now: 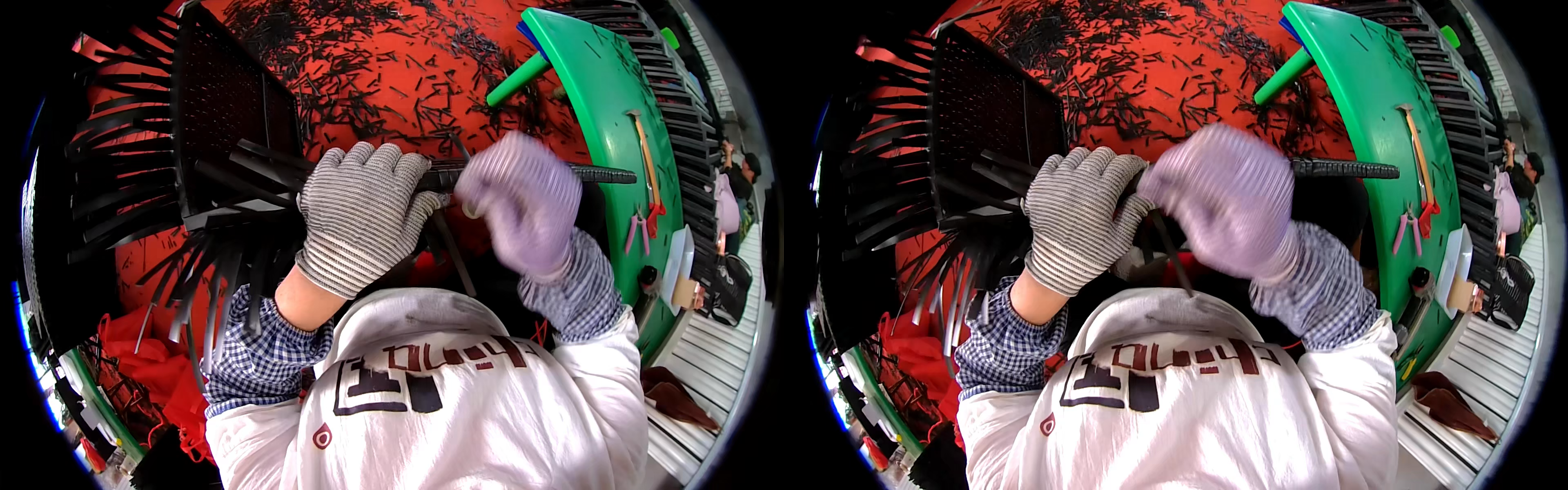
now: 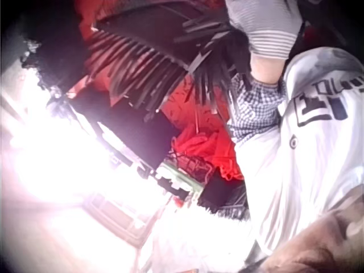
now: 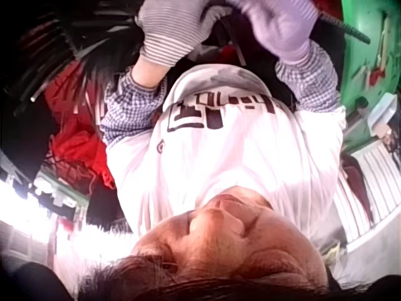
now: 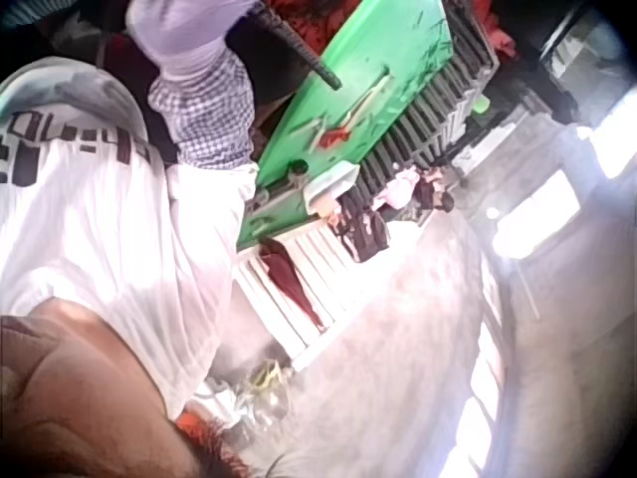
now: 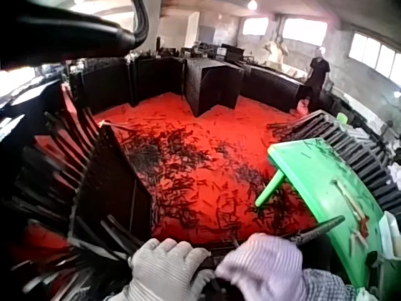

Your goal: The person weaves black rattan strips onto a furniture frame by hand and secures them using a pneumatic staple gun and a cutting tool.

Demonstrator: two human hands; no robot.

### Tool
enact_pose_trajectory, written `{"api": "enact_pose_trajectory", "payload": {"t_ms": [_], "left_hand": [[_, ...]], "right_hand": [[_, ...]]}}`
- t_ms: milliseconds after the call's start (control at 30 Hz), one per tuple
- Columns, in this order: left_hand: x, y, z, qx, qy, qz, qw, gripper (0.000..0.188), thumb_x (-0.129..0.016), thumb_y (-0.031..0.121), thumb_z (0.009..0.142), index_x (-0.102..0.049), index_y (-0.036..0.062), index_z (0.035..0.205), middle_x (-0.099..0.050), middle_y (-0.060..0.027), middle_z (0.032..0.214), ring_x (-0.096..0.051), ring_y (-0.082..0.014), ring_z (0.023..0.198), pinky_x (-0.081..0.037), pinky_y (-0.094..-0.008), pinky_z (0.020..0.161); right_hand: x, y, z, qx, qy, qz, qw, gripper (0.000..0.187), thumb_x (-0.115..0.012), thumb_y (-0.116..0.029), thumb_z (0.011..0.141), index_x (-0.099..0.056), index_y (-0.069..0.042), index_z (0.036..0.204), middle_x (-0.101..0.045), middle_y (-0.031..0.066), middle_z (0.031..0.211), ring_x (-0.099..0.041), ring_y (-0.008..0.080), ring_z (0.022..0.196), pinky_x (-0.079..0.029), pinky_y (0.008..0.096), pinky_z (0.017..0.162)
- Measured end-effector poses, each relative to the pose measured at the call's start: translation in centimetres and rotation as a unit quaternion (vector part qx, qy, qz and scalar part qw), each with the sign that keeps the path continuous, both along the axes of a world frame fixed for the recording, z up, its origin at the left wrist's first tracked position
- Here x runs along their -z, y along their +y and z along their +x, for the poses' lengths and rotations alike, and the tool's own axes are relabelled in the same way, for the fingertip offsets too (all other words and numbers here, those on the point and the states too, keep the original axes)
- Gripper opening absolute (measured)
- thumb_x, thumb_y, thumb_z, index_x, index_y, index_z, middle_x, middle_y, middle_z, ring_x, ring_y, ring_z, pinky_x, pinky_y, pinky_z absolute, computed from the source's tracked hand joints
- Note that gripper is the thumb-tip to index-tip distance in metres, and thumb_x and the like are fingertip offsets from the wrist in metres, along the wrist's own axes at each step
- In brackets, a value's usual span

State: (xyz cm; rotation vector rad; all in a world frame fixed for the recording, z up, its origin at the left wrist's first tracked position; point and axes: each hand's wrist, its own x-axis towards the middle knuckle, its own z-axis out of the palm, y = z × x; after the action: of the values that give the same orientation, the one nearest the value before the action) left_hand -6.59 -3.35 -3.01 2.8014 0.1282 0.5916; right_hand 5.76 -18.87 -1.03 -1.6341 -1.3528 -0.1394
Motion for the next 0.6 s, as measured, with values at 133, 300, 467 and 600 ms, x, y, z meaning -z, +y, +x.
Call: {"api": "enact_pose_trajectory", "payload": {"t_ms": [133, 300, 467, 600], "left_hand": [[0.8, -0.1, 0.2, -0.01, -0.006, 0.018, 1.0, 0.028, -0.073, 0.032, 0.082, -0.07, 0.01, 0.099, -0.064, -0.0066, 0.086, -0.062, -0.0288, 0.082, -0.046, -0.042, 0.074], [1.0, -0.8, -1.1, -0.014, -0.002, 0.022, 1.0, 0.032, -0.072, 0.035, 0.083, -0.07, 0.008, 0.1, -0.066, -0.0081, 0.089, -0.062, -0.0295, 0.081, -0.047, -0.0426, 0.073], [1.2, -1.0, -1.0, -0.004, -0.002, 0.02, 1.0, 0.033, -0.075, 0.032, 0.081, -0.07, 0.0075, 0.103, -0.067, -0.0096, 0.09, -0.063, -0.031, 0.081, -0.048, -0.043, 0.073], [1.2, -1.2, -1.2, -0.01, -0.029, 0.002, 1.0, 0.033, -0.077, 0.025, 0.079, -0.07, 0.0067, 0.106, -0.069, -0.0103, 0.096, -0.065, -0.0319, 0.085, -0.05, -0.0425, 0.077]], "right_hand": [[0.1, 1.1, 0.8, -0.049, 0.004, 0.023, 0.999, 0.008, -0.072, -0.013, 0.089, -0.07, -0.006, 0.086, -0.064, 0.006, 0.073, -0.063, 0.0277, 0.062, -0.05, 0.0343, 0.054], [-0.6, 3.1, 1.4, -0.044, 0.019, -0.063, 0.997, 0.014, -0.077, -0.016, 0.088, -0.071, -0.004, 0.083, -0.064, 0.0132, 0.074, -0.063, 0.0305, 0.062, -0.049, 0.0374, 0.056], [1.9, 4.7, 4.7, -0.028, 0.188, -0.181, 0.965, 0.034, -0.072, -0.032, 0.093, -0.069, -0.001, 0.08, -0.057, 0.0162, 0.064, -0.056, 0.0297, 0.058, -0.046, 0.0377, 0.058], [1.7, 5.9, 5.9, -0.038, 0.172, -0.401, 0.899, 0.041, -0.069, -0.041, 0.096, -0.073, -0.002, 0.085, -0.061, 0.0024, 0.064, -0.056, 0.0097, 0.061, -0.045, 0.0289, 0.06]]}}
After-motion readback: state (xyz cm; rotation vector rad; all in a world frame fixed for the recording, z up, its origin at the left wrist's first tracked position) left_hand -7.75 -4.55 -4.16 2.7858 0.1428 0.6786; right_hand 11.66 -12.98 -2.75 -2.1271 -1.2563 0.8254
